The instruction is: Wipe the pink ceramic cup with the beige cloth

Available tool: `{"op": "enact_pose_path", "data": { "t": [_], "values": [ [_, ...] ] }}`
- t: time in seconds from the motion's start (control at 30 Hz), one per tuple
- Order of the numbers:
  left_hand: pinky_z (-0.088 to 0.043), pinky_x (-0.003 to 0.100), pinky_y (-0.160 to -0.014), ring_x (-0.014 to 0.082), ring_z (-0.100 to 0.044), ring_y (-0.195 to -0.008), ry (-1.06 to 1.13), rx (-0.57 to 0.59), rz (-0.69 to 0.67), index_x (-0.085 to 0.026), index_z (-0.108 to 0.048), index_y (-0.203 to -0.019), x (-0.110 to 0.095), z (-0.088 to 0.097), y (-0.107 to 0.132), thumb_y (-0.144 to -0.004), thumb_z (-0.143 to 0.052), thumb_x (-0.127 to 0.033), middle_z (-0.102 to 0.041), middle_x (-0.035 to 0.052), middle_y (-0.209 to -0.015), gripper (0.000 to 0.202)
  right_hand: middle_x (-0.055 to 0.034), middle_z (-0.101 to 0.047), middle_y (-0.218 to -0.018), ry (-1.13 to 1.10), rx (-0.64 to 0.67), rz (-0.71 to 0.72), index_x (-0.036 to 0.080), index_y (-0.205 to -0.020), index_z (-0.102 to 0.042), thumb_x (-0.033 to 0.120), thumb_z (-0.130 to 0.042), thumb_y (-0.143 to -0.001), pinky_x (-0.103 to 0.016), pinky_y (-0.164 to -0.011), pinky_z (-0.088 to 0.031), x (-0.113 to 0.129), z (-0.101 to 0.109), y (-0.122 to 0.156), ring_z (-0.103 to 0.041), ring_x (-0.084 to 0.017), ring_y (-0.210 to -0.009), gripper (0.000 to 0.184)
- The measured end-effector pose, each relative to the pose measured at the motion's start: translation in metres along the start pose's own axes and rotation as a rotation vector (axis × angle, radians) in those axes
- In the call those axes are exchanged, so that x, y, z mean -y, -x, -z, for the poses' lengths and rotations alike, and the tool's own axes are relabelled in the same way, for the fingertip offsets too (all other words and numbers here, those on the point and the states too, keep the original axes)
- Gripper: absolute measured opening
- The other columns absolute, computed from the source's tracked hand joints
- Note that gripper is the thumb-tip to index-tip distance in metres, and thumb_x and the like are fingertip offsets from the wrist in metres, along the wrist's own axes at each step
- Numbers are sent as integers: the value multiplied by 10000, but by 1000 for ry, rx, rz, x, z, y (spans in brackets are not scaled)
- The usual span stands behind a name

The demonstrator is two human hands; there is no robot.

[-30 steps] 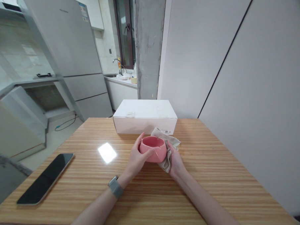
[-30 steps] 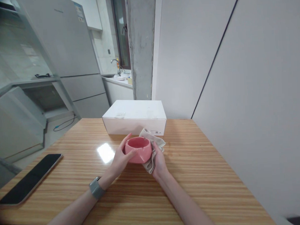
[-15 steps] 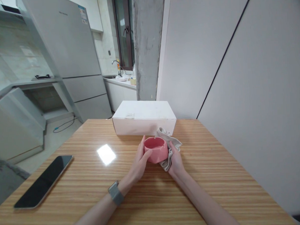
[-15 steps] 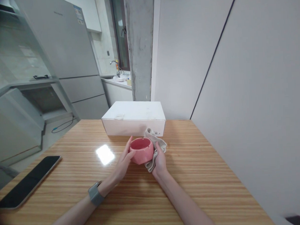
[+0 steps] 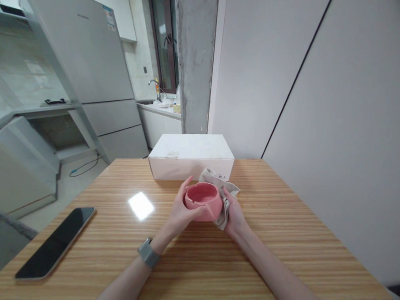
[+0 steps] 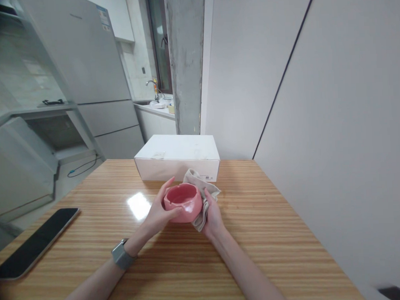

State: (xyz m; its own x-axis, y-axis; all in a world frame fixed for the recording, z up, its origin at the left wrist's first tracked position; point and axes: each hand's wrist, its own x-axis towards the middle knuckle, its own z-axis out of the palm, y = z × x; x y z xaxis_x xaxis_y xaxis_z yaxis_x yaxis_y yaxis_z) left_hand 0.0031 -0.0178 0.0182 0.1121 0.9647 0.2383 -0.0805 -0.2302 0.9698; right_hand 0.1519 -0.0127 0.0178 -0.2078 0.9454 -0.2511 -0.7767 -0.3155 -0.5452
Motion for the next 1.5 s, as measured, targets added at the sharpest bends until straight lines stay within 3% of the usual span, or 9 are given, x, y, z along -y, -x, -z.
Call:
{"op": "enact_pose_path", "data": {
  "t": [0.23, 0.3, 0.43, 0.57, 0.67, 0.8, 1.07, 1.23, 1.5],
  "values": [
    [-373, 409, -1042, 242, -516, -1188, -93, -172, -87, -254, -260, -1411, 12, -7, 4, -635, -776, -273, -493, 97, -1311, 932, -44, -713, -1052, 7, 37, 178, 186, -1086, -657, 308, -523, -875, -318, -861, -537, -14, -3, 0, -651, -195, -1020, 278],
    [-341, 413, -1066, 249, -471, -1239, -103, -129, -68, -251, -208, -1439, 14, -8, 6, -685, -743, -289, -446, 110, -1372, 925, -36, -710, -1063, -2, 28, 197, 193, -1102, -648, 296, -524, -875, -313, -864, -534, -14, -2, -2, -646, -189, -1031, 278],
    [-267, 416, -1113, 244, -376, -1322, -60, 23, -11, -247, -223, -1450, 12, -5, 7, -837, -575, -318, -363, 99, -1462, 711, -48, -723, -1020, -51, -67, 185, 163, -1080, -654, 299, -479, -903, -295, -846, -536, -6, 2, -4, -671, -181, -970, 284],
    [-320, 411, -1084, 256, -457, -1255, -121, 53, -56, -239, -300, -1422, 4, 2, 3, -716, -715, -266, -472, 101, -1374, 820, -66, -743, -919, -42, -121, 67, 137, -1009, -674, 307, -421, -925, -333, -800, -556, 2, 3, -4, -701, -201, -867, 316],
    [-357, 401, -1060, 261, -501, -1208, -111, 64, -45, -255, -322, -1409, -3, 5, 1, -597, -796, -211, -492, 96, -1343, 942, -86, -743, -899, -7, -67, -1, 119, -998, -673, 295, -420, -923, -355, -784, -560, 1, 3, -3, -704, -214, -852, 318],
    [-406, 387, -1017, 250, -547, -1151, -17, 136, -12, -249, -350, -1382, -9, 6, 0, -572, -807, -195, -557, 80, -1267, 931, -90, -738, -935, -15, -7, -19, 115, -1046, -656, 301, -414, -930, -358, -808, -552, -1, 3, -2, -696, -210, -890, 326],
    [-393, 416, -1031, 253, -517, -1188, -184, -117, -160, -261, -359, -1350, 4, -1, 0, -561, -837, -259, -525, 73, -1305, 923, -99, -726, -990, -96, -5, -56, 121, -1167, -600, 332, -355, -954, -389, -837, -542, 1, -1, -3, -682, -218, -937, 387],
    [-388, 432, -1034, 265, -491, -1215, -263, -229, -257, -276, -372, -1334, 7, -5, 3, -566, -838, -314, -492, 70, -1326, 900, -108, -729, -965, -89, 16, -110, 119, -1140, -609, 335, -359, -952, -398, -810, -546, -2, 0, -1, -688, -221, -907, 380],
    [-396, 421, -1028, 261, -483, -1219, -276, -397, -267, -273, -383, -1311, 6, -7, 3, -554, -845, -313, -470, 73, -1326, 888, -99, -733, -942, -39, 23, -200, 127, -1107, -621, 346, -411, -930, -433, -864, -515, -9, 0, 6, -687, -225, -905, 351]
  ]
}}
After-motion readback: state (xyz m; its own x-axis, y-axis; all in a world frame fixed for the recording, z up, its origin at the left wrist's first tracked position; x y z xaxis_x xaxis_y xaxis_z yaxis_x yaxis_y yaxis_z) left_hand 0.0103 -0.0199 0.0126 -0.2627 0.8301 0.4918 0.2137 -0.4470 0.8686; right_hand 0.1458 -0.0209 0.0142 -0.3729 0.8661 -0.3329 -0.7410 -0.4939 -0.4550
